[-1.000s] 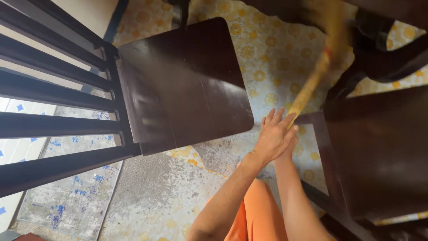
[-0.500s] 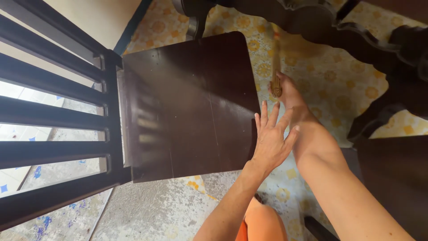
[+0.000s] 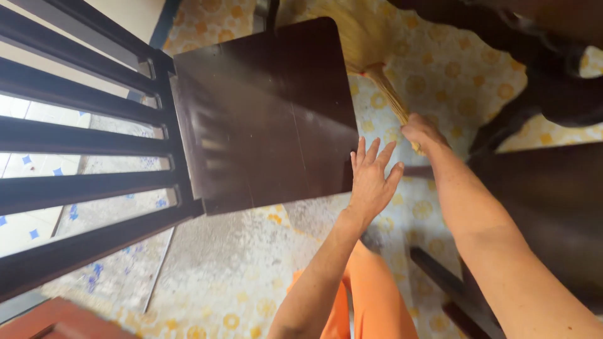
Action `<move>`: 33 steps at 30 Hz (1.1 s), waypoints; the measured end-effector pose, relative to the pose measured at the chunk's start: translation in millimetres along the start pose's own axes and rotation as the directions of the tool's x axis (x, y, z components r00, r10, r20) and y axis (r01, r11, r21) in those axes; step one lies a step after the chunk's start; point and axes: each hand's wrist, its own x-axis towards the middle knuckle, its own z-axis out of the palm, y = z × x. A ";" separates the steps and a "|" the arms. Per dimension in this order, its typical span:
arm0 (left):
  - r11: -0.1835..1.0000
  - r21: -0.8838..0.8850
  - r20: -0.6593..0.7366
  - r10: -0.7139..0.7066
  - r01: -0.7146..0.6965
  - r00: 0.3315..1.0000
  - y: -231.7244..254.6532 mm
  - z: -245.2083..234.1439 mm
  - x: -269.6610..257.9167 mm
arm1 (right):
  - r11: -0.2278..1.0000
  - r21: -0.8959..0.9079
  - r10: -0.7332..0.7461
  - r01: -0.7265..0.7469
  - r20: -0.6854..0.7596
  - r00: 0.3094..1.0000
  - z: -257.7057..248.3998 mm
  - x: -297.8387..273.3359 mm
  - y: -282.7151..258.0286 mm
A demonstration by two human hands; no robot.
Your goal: The person sweeps the floor in several areas by hand using a small broom, moving chairs and reaching under a table, a desk, and a shoe rack.
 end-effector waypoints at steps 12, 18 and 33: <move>0.990 0.111 0.270 -0.109 0.082 0.957 114.2 -31.4 -101.4 | 0.296 0.823 0.077 -0.484 0.485 0.871 -124.0 -382.3 18.5; 0.983 0.156 0.253 -0.139 0.101 0.957 137.6 -48.0 -103.2 | 0.468 0.814 0.285 -0.344 0.230 0.931 -180.9 -416.7 -20.2; 0.964 0.256 0.381 -0.170 0.073 0.909 156.5 -116.5 -161.7 | 0.274 0.800 0.182 -0.534 0.502 0.845 -135.7 -520.1 25.9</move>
